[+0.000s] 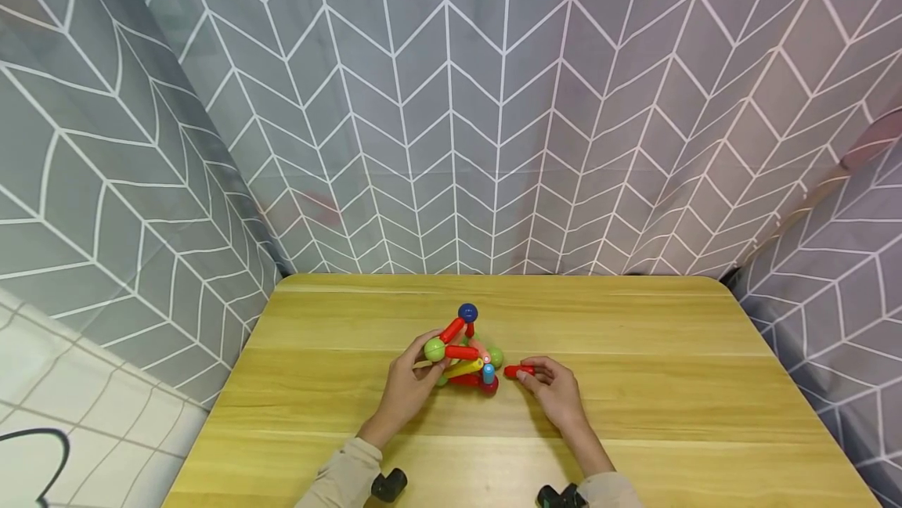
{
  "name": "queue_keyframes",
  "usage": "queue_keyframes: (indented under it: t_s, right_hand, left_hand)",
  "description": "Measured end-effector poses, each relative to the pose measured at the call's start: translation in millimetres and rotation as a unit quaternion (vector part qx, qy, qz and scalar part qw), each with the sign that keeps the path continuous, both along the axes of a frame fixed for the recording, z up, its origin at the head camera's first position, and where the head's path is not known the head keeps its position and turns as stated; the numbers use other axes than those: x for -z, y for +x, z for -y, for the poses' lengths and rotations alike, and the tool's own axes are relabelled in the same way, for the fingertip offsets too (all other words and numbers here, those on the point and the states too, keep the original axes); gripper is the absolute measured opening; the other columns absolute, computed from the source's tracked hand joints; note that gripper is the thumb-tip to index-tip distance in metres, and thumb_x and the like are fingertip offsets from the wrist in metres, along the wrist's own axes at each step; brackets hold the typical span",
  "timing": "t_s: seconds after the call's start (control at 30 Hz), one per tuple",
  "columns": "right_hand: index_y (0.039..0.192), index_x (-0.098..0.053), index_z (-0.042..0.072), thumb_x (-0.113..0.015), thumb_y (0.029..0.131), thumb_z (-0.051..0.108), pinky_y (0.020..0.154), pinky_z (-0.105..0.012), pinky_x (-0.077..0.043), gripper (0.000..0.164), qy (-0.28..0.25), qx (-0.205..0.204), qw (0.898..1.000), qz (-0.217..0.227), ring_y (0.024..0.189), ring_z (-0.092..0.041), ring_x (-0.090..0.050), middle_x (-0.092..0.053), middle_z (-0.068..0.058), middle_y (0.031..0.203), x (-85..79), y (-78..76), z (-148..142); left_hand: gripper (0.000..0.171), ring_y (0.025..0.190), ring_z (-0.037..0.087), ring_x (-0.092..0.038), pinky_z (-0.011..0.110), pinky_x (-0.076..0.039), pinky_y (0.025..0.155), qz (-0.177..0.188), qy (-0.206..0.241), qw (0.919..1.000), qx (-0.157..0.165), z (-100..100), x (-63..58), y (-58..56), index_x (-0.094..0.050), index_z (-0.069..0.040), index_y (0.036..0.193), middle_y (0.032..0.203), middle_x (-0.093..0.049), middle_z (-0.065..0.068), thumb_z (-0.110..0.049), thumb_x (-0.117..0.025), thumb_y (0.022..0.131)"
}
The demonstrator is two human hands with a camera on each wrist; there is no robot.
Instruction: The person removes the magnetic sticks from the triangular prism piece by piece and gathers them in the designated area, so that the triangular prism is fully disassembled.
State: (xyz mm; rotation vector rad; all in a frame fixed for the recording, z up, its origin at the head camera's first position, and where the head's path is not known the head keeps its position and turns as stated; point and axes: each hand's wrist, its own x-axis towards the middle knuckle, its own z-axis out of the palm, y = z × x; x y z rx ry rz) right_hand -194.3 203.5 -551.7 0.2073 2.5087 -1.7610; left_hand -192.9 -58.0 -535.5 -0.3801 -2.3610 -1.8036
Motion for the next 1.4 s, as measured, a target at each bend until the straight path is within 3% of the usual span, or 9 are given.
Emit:
queue_keyframes:
  t_s: [0.27, 0.57, 0.7, 0.8, 0.9, 1.07, 1.23, 1.4]
  right_hand:
    - [0.112, -0.073, 0.007, -0.074, 0.091, 0.012, 0.077, -0.018, -0.053, 0.022, 0.122, -0.004, 0.991, -0.051, 0.092, -0.016, -0.069, -0.075, -0.014, 0.108, 1.7, -3.1, -4.6]
    - [0.109, -0.074, 0.005, -0.075, 0.087, 0.004, 0.076, -0.018, -0.055, 0.022, 0.136, -0.014, 0.987, -0.085, 0.093, -0.022, -0.072, -0.076, -0.015, 0.107, -1.9, -5.8, -3.1]
    - [0.112, -0.073, 0.006, -0.079, 0.085, 0.005, 0.086, -0.034, -0.061, 0.028, 0.138, -0.022, 0.984, -0.11, 0.105, -0.033, -0.071, -0.073, -0.016, 0.114, -6.5, -12.8, 6.6]
    - [0.113, -0.073, 0.006, -0.081, 0.082, 0.005, 0.093, -0.049, -0.058, 0.033, 0.148, -0.051, 0.98, -0.126, 0.112, -0.039, -0.066, -0.071, -0.017, 0.118, -11.7, -18.8, 17.5]
    - [0.113, -0.073, 0.007, -0.082, 0.08, 0.004, 0.097, -0.055, -0.055, 0.034, 0.17, -0.082, 0.973, -0.134, 0.115, -0.04, -0.063, -0.071, -0.015, 0.12, -15.3, -22.9, 27.2]
    - [0.112, -0.074, 0.009, -0.08, 0.081, 0.003, 0.095, -0.053, -0.055, 0.032, 0.199, -0.098, 0.965, -0.139, 0.113, -0.036, -0.063, -0.072, -0.013, 0.121, -15.6, -27.4, 35.0]
    - [0.113, -0.073, 0.009, -0.08, 0.081, 0.002, 0.093, -0.051, -0.056, 0.033, 0.197, -0.097, 0.965, -0.143, 0.111, -0.035, -0.064, -0.071, -0.014, 0.12, -17.9, -29.9, 33.4]
    - [0.115, -0.072, 0.006, -0.078, 0.085, 0.006, 0.072, -0.03, -0.058, 0.03, 0.151, -0.086, 0.975, -0.136, 0.085, -0.025, -0.067, -0.069, -0.018, 0.117, -28.5, -33.1, 30.5]
  left_hand:
    - [0.049, 0.107, 0.029, -0.068, 0.027, -0.061, 0.085, -0.006, 0.0, 1.0, -0.008, 2.2, 3.3, -1.0, -0.058, -0.022, 0.137, 0.134, -0.066, 0.009, -0.003, -0.069, 0.093]
    - [0.049, 0.107, 0.028, -0.068, 0.029, -0.062, 0.085, -0.005, -0.004, 0.9999, -0.011, 3.8, 6.3, -0.5, -0.059, -0.023, 0.136, 0.134, -0.066, 0.007, -0.003, -0.069, 0.093]
    - [0.05, 0.108, 0.028, -0.068, 0.03, -0.062, 0.086, -0.004, -0.005, 0.9999, -0.013, 3.8, 6.7, -1.2, -0.059, -0.024, 0.136, 0.134, -0.066, 0.007, -0.002, -0.069, 0.093]
    - [0.05, 0.108, 0.028, -0.068, 0.031, -0.062, 0.086, -0.003, -0.005, 0.9999, -0.015, 3.8, 6.0, -0.9, -0.059, -0.025, 0.136, 0.134, -0.066, 0.007, -0.002, -0.069, 0.093]
    - [0.05, 0.109, 0.028, -0.068, 0.03, -0.062, 0.086, -0.002, -0.007, 0.9999, -0.015, 3.7, 5.5, -0.5, -0.058, -0.025, 0.136, 0.134, -0.066, 0.007, -0.003, -0.069, 0.093]
    - [0.05, 0.109, 0.028, -0.068, 0.029, -0.062, 0.086, -0.002, -0.003, 0.9999, -0.013, 3.2, 5.6, -0.4, -0.058, -0.024, 0.136, 0.134, -0.066, 0.007, -0.004, -0.07, 0.093]
    - [0.05, 0.108, 0.029, -0.068, 0.029, -0.062, 0.085, -0.005, -0.001, 0.9999, -0.013, 3.0, 5.0, -1.0, -0.059, -0.024, 0.136, 0.134, -0.066, 0.007, -0.003, -0.07, 0.092]
    - [0.049, 0.109, 0.029, -0.068, 0.03, -0.062, 0.087, 0.003, -0.008, 0.9999, -0.014, 4.6, 1.7, -0.6, -0.058, -0.022, 0.137, 0.134, -0.066, 0.009, -0.003, -0.069, 0.093]
